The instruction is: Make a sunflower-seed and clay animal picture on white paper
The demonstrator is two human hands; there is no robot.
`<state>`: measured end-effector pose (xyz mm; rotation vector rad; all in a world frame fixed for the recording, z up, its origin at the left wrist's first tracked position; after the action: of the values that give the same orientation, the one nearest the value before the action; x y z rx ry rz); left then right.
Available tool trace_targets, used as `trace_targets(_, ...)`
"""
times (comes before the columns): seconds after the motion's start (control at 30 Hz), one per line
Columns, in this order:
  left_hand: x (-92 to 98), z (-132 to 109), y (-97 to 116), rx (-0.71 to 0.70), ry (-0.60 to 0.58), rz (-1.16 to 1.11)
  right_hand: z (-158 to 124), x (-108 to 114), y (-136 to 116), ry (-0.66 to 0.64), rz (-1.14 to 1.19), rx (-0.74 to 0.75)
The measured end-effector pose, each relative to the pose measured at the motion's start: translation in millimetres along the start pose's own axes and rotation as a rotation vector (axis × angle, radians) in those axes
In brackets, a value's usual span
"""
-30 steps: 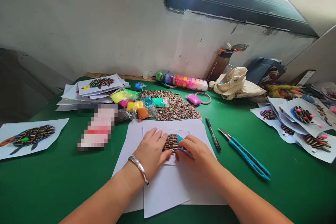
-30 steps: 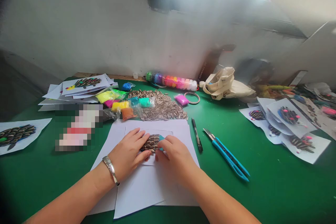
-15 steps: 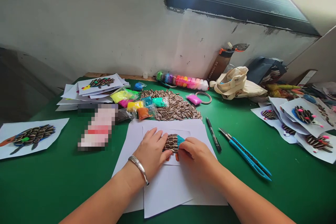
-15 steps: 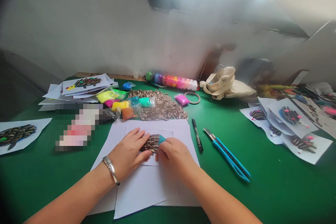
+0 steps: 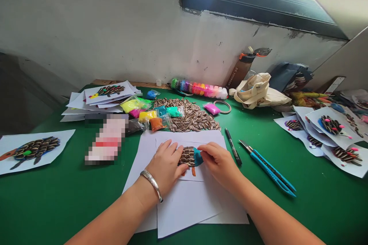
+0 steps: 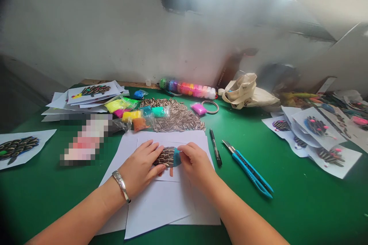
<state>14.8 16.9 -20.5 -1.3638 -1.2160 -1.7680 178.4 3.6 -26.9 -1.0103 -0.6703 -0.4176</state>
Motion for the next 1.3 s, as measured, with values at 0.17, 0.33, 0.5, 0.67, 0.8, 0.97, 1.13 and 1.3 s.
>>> trace_targets(0.17, 1.9, 0, 0, 0.008, 0.005, -0.025, 0, -8, -2, -0.044, -0.045, 0.036)
trace_targets(0.33, 0.9, 1, 0, 0.013, -0.013, -0.010, 0, -9, -2, -0.030, -0.068, 0.051)
trace_targets(0.5, 1.1, 1, 1, 0.009, -0.019, -0.005, 0, -10, 1, -0.030, -0.071, 0.049)
trace_targets(0.67, 0.0, 1, 0, -0.004, -0.026, 0.015, 1, -12, -1, -0.058, -0.088, 0.031)
trace_targets(0.8, -0.8, 1, -1, -0.008, -0.002, 0.015, 0, -12, -1, -0.051, -0.094, 0.046)
trace_targets(0.97, -1.7, 1, 0, 0.006, -0.012, 0.027, 0, -12, -1, -0.049, -0.098, 0.044)
trace_targets(1.13, -2.4, 1, 0, -0.001, -0.013, 0.018, 1, -13, -1, -0.052, -0.092, 0.036)
trace_targets(1.3, 0.2, 0, -4, -0.042, 0.046, -0.036, 0, -8, 5, 0.015, -0.024, 0.040)
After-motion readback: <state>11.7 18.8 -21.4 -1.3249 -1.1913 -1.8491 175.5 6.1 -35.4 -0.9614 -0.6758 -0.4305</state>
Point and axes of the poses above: each hand's wrist, its own z-axis towards the middle knuckle, its own x-axis out of the back of the hand, y = z × x, the point moved 5 cm from there along z, towards the middle knuckle, and after that the axes turned 11 degrees about x, right-handed, at the moved point
